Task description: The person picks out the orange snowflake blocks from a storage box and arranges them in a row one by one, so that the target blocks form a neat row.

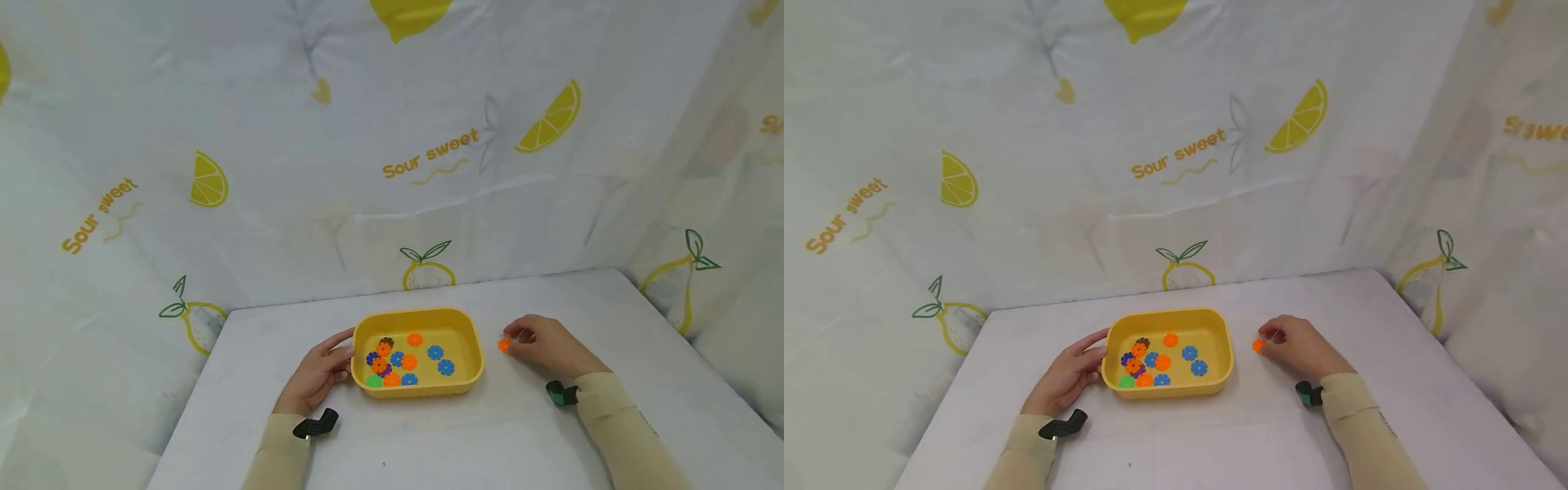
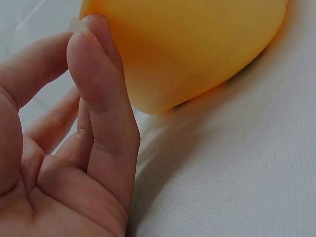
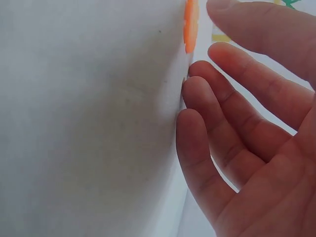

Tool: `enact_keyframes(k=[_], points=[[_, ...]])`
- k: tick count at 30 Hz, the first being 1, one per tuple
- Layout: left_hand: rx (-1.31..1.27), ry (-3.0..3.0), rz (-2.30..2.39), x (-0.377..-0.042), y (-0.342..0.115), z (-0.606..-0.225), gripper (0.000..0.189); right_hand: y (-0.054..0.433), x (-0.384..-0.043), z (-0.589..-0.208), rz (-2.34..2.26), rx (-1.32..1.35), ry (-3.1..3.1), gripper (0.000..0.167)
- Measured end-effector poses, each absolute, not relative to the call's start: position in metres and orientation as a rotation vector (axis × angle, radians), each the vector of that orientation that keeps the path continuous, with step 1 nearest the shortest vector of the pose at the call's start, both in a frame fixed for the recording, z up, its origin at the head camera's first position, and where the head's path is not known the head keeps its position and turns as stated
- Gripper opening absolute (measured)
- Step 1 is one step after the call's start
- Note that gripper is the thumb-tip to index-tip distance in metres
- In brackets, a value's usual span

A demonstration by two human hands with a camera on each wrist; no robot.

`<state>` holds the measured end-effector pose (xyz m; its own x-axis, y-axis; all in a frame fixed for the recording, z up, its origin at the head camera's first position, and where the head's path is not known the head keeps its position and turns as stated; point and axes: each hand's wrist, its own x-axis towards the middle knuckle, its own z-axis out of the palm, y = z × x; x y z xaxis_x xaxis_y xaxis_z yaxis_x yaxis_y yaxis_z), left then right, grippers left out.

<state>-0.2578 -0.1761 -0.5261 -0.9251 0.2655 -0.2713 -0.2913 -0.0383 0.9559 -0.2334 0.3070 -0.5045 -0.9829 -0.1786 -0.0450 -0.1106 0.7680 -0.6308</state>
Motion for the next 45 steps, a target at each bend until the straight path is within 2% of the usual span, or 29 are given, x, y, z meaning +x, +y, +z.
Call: enact_keyframes(k=[5,11,19,25,31,45], points=[[-0.019,1.877,2.020,-0.255,-0.177,-0.532,0.064,0.298,-0.235,-0.491,-0.991,-0.281,2.826,0.032],[0.007,1.905,2.001,-0.260,-0.178,-0.532,0.063,0.278,-0.251,-0.452,-0.881,-0.415,2.865,0.033],[0.020,1.913,2.007,-0.262,-0.182,-0.530,0.061,0.218,-0.275,-0.419,-0.795,-0.647,2.795,0.030],[0.050,1.915,1.996,-0.263,-0.183,-0.530,0.062,0.165,-0.287,-0.419,-0.649,-0.799,2.675,0.029],[0.085,1.920,1.974,-0.265,-0.184,-0.529,0.064,0.126,-0.292,-0.429,-0.545,-0.836,2.590,0.027],[0.080,1.904,1.976,-0.269,-0.184,-0.529,0.058,0.089,-0.285,-0.446,-0.308,-0.851,2.596,0.019]])
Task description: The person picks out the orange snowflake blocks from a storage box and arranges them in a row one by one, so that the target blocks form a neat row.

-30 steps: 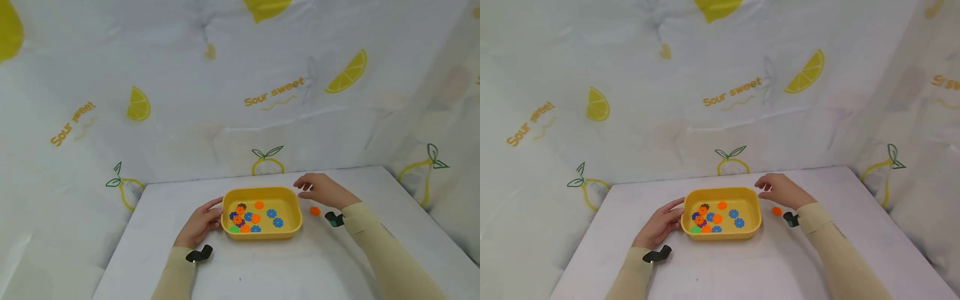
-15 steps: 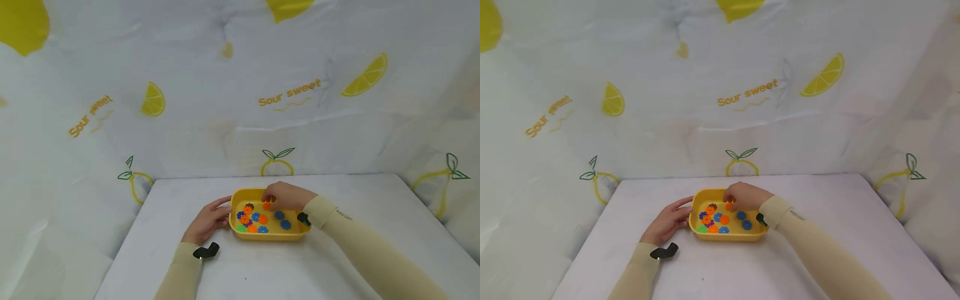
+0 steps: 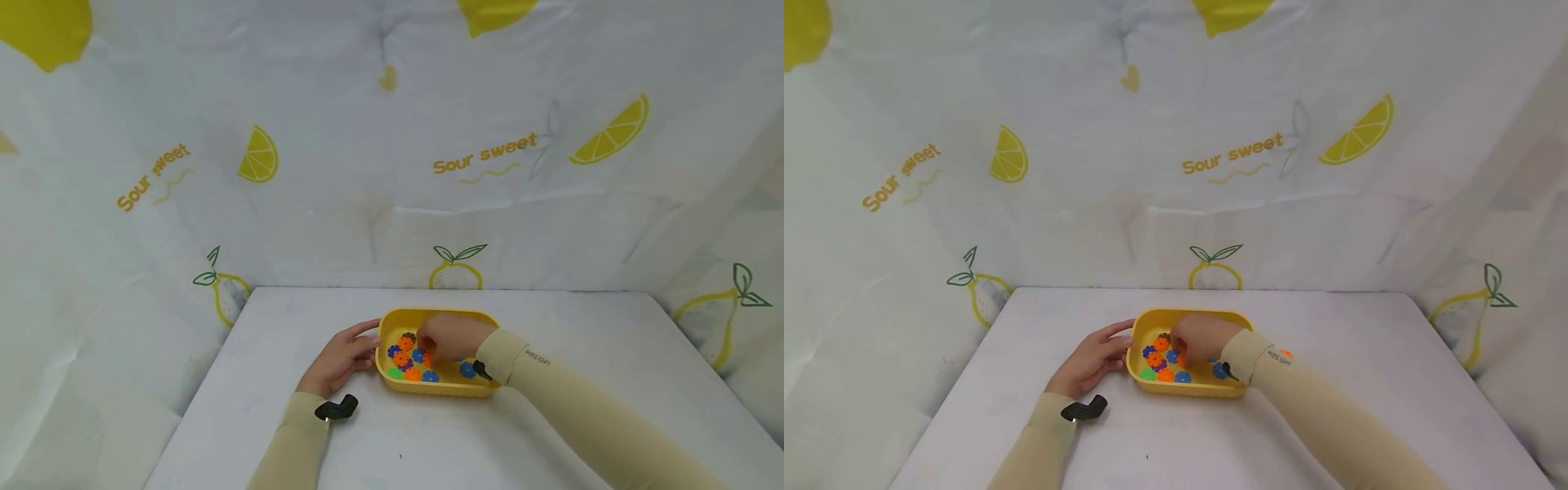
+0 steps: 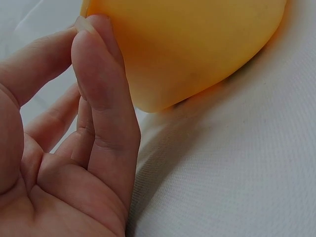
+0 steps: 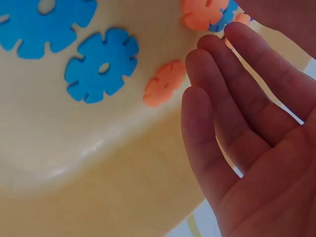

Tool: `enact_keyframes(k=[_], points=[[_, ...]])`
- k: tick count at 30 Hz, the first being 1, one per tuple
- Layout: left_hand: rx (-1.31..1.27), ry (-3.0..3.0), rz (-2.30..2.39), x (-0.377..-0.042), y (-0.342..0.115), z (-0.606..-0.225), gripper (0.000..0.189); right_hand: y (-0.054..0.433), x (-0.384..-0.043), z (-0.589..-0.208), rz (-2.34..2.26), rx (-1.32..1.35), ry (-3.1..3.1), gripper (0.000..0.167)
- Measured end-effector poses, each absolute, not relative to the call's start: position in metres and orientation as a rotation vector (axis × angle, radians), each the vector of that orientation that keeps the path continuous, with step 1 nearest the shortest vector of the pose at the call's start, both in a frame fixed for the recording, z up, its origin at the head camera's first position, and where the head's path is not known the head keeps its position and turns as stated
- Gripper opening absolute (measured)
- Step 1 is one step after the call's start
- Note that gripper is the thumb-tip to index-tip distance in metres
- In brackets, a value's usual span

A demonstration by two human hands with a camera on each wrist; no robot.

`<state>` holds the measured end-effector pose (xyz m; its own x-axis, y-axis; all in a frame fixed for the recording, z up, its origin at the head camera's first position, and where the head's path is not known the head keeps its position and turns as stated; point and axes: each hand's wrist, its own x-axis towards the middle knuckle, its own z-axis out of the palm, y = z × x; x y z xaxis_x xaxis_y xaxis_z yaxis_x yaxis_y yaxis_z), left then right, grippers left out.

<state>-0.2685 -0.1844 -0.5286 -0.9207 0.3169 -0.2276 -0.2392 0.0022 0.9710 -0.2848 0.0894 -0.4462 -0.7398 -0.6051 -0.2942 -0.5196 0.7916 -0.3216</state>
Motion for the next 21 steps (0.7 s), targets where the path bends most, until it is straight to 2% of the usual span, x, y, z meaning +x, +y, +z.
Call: enact_keyframes(k=[21], points=[[0.051,1.888,1.987,-0.2671,-0.1837,-0.5262,0.059,0.0882,-0.2862,-0.4518,-0.255,-0.905,2.624,0.015]])
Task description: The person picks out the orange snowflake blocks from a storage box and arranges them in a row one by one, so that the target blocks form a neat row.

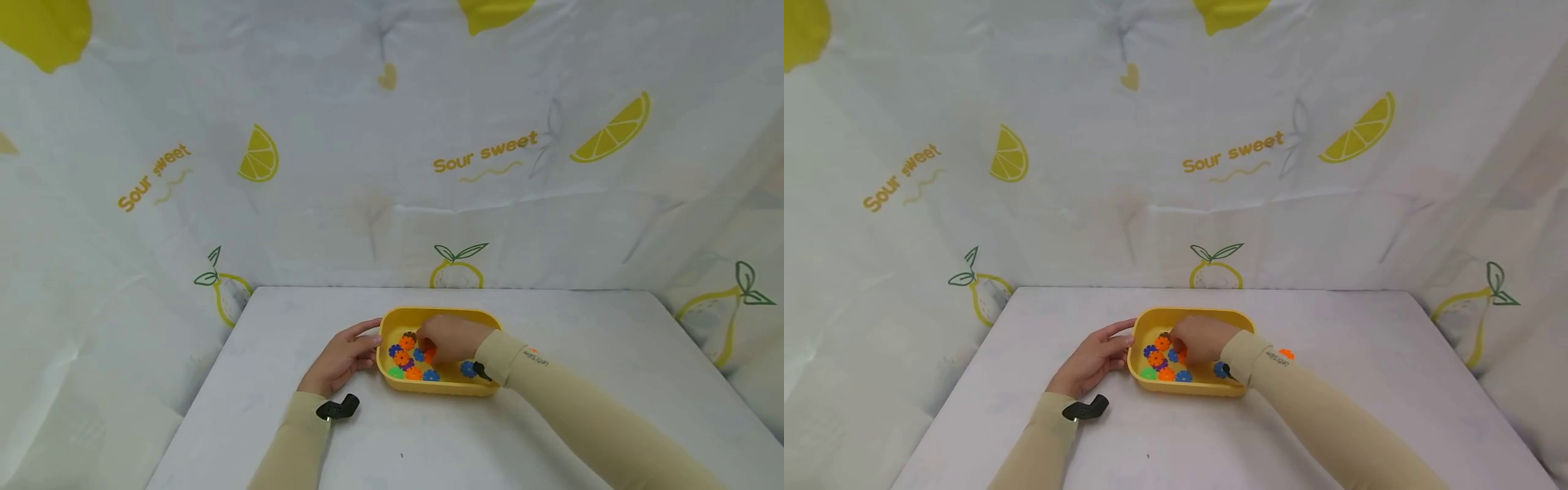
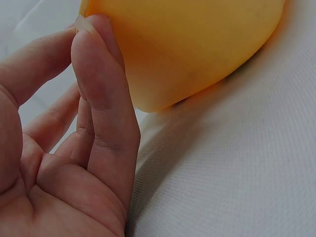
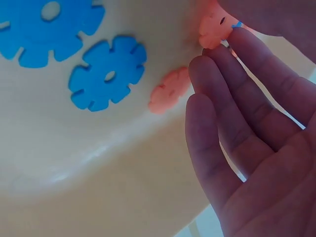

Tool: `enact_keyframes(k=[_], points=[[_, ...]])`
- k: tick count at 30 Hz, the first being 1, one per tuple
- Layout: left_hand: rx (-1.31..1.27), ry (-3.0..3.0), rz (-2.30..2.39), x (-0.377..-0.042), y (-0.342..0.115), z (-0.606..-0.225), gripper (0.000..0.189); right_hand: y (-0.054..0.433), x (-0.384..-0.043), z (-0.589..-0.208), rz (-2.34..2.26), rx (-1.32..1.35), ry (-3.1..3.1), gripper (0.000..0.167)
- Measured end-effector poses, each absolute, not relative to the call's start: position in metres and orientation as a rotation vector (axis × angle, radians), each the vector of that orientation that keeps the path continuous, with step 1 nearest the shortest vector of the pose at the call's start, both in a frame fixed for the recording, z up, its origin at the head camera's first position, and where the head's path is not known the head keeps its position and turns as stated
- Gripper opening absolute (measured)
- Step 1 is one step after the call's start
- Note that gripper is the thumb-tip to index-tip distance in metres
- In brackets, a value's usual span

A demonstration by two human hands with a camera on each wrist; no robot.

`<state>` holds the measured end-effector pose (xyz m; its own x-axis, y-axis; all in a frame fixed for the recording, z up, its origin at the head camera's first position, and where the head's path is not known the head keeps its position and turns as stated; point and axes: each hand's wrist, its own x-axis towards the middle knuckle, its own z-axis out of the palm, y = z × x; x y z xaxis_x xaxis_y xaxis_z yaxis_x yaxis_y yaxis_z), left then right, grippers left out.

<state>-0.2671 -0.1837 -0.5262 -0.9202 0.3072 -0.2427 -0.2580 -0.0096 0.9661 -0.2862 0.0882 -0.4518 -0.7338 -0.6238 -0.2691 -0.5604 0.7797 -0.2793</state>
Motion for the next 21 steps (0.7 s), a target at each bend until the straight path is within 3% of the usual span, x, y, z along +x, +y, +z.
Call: enact_keyframes(k=[7,21], points=[[0.054,1.889,1.990,-0.266,-0.184,-0.525,0.060,0.099,-0.289,-0.445,-0.434,-0.853,2.613,0.023],[0.031,1.895,1.985,-0.266,-0.183,-0.526,0.059,0.110,-0.290,-0.440,-0.553,-0.834,2.573,0.023]])
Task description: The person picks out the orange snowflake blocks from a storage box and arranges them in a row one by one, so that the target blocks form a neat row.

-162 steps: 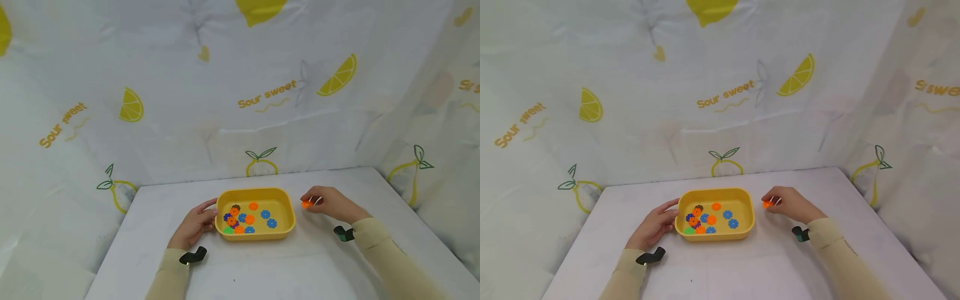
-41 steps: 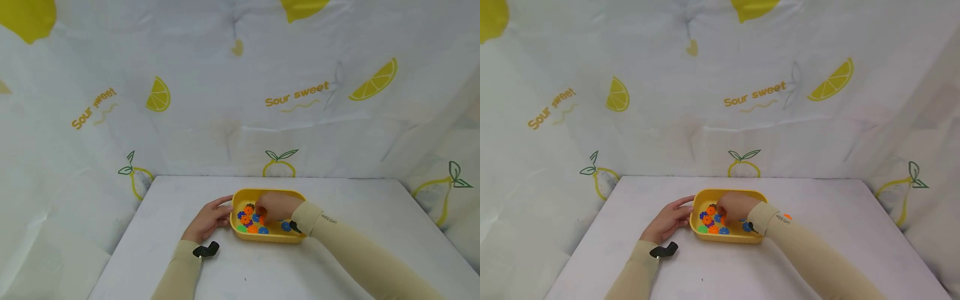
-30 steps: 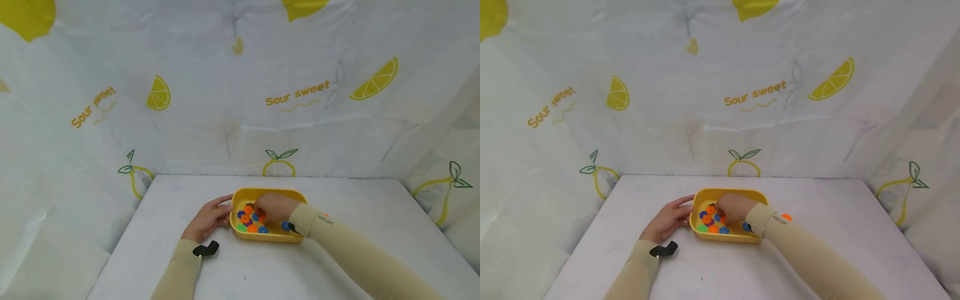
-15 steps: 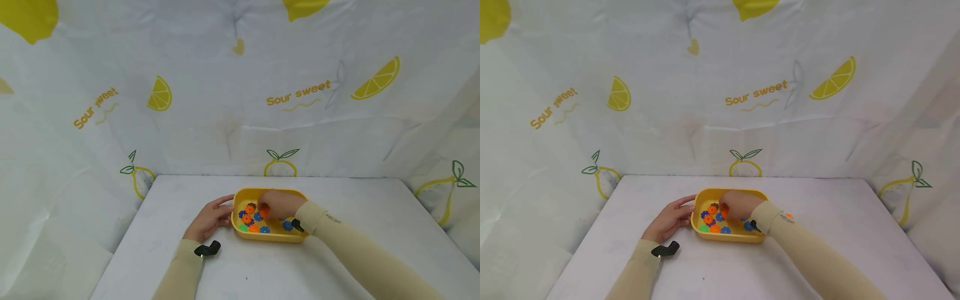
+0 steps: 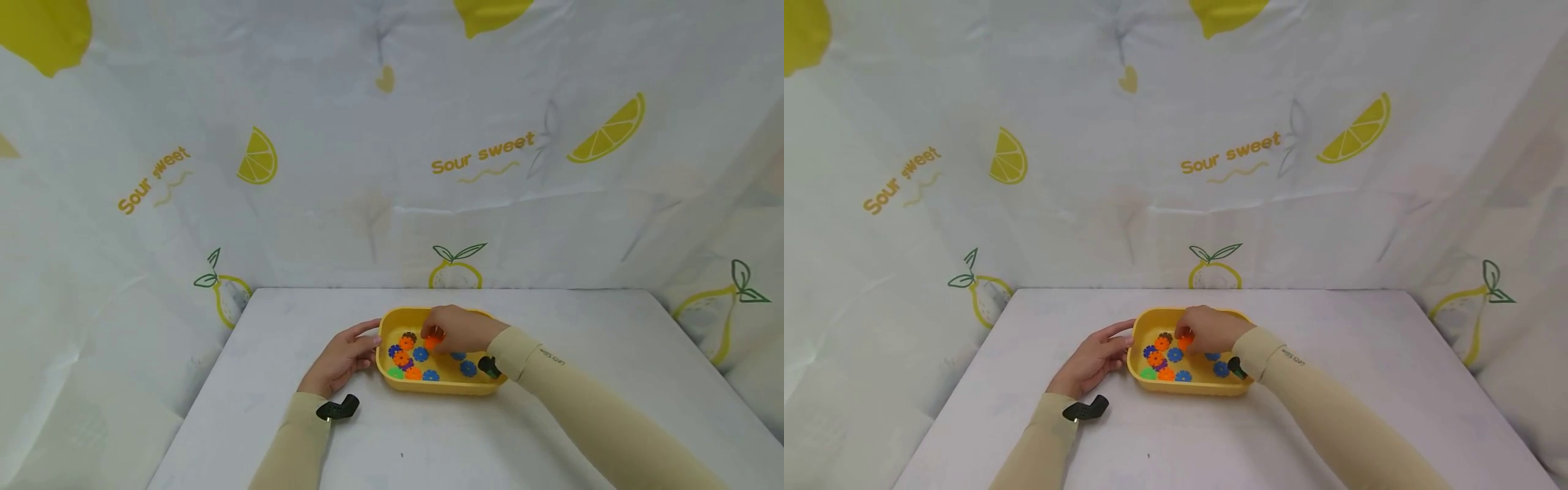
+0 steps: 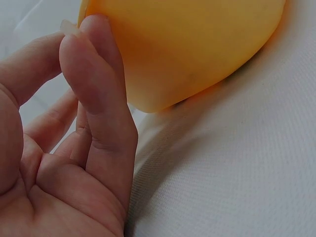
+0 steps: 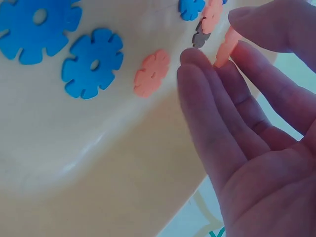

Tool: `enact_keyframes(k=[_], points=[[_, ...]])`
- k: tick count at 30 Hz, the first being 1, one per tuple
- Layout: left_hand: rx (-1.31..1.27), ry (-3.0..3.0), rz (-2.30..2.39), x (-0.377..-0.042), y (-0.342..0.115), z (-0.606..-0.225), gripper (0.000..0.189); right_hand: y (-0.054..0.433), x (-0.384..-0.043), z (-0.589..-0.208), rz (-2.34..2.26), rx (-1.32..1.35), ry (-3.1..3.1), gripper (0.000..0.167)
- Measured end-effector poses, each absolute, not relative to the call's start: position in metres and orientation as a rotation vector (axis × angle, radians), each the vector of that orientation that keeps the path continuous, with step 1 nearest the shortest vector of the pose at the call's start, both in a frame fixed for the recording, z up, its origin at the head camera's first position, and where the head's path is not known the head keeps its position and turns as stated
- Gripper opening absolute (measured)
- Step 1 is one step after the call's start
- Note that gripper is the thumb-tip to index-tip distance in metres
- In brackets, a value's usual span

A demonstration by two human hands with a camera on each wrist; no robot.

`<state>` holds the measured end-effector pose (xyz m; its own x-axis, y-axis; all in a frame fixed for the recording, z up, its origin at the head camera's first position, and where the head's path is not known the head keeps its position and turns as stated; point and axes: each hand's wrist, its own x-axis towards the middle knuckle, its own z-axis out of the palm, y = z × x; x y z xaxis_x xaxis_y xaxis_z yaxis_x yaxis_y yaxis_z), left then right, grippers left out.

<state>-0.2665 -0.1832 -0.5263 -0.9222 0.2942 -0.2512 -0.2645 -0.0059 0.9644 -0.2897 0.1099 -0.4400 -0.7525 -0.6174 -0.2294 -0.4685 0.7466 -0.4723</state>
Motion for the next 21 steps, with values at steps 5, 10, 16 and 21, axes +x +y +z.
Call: enact_keyframes(k=[5,10,16,21], points=[[0.034,1.886,1.989,-0.267,-0.181,-0.527,0.059,0.111,-0.289,-0.439,-0.640,-0.775,2.546,0.025],[0.044,1.884,1.988,-0.267,-0.179,-0.526,0.058,0.118,-0.290,-0.439,-0.715,-0.751,2.545,0.026],[0.049,1.903,1.980,-0.267,-0.179,-0.526,0.061,0.128,-0.291,-0.438,-0.793,-0.751,2.563,0.028],[0.037,1.913,1.984,-0.266,-0.182,-0.529,0.061,0.136,-0.290,-0.434,-0.853,-0.753,2.564,0.028]])
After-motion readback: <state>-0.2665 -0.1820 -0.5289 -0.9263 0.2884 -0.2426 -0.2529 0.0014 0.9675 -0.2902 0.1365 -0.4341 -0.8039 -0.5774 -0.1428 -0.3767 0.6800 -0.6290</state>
